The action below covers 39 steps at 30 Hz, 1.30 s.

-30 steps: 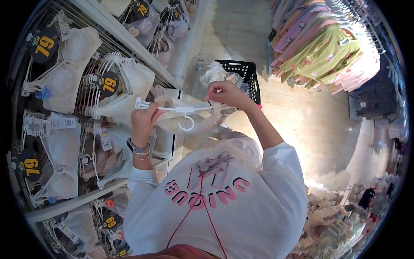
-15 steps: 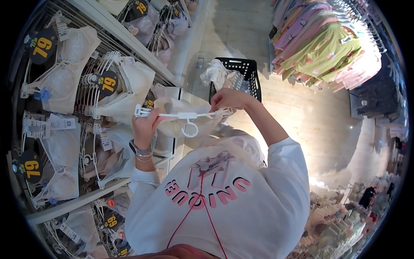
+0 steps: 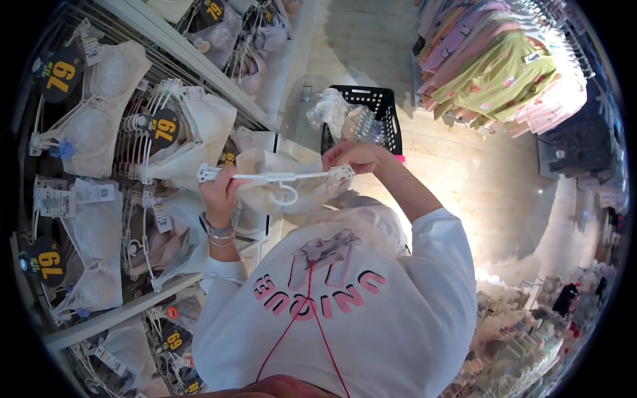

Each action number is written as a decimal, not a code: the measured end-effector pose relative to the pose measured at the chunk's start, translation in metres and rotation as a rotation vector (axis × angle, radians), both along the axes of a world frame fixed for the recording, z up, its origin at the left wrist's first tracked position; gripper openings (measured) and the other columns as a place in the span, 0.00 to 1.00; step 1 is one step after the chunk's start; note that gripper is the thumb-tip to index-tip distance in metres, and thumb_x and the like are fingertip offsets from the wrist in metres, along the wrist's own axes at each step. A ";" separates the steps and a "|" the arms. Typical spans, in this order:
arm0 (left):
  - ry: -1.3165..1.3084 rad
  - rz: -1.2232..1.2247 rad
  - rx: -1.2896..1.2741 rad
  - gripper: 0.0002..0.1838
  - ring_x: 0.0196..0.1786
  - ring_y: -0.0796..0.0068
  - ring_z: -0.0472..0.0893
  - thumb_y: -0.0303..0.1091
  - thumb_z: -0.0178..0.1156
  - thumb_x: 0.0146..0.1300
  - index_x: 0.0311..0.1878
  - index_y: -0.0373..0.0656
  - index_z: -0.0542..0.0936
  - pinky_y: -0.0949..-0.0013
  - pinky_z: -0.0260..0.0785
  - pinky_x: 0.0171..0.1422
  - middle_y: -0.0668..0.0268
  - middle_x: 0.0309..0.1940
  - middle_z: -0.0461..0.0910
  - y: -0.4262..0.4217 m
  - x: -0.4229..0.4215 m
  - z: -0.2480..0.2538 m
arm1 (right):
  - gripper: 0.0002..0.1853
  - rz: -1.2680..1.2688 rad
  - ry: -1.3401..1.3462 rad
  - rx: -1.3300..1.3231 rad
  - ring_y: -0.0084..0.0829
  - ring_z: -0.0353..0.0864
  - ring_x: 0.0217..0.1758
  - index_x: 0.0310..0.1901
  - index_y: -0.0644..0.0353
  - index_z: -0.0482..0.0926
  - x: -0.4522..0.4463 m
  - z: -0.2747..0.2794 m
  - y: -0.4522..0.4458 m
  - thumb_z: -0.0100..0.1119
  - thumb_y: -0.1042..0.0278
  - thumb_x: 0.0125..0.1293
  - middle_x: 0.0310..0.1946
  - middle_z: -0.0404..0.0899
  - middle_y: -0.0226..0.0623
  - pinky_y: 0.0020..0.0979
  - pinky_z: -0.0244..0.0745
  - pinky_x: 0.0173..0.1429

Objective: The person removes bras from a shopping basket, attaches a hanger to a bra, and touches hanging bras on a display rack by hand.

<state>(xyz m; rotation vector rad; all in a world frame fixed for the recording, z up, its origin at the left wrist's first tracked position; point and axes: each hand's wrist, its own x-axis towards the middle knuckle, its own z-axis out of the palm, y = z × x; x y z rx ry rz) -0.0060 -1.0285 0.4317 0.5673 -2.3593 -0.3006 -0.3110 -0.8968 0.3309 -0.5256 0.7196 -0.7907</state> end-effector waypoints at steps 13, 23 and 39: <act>0.137 0.140 0.294 0.05 0.19 0.65 0.73 0.29 0.61 0.61 0.38 0.39 0.77 0.69 0.62 0.26 0.59 0.19 0.73 -0.013 -0.001 -0.008 | 0.10 -0.679 -0.003 -0.201 0.20 0.77 0.42 0.48 0.60 0.73 0.048 0.034 0.018 0.49 0.76 0.67 0.37 0.79 0.31 0.23 0.71 0.45; 0.283 0.176 0.613 0.04 0.23 0.85 0.64 0.26 0.58 0.64 0.35 0.36 0.75 0.77 0.57 0.27 0.71 0.19 0.68 -0.001 -0.030 -0.039 | 0.11 -0.996 0.207 -0.113 0.23 0.79 0.37 0.50 0.61 0.73 0.044 0.071 0.031 0.44 0.74 0.69 0.33 0.79 0.33 0.24 0.71 0.45; 0.281 0.127 0.637 0.06 0.23 0.86 0.63 0.27 0.57 0.66 0.34 0.36 0.74 0.77 0.55 0.26 0.71 0.18 0.67 0.010 -0.045 -0.027 | 0.14 -0.996 0.411 -0.325 0.18 0.78 0.31 0.50 0.63 0.74 0.024 0.072 0.035 0.61 0.74 0.64 0.31 0.80 0.29 0.22 0.74 0.37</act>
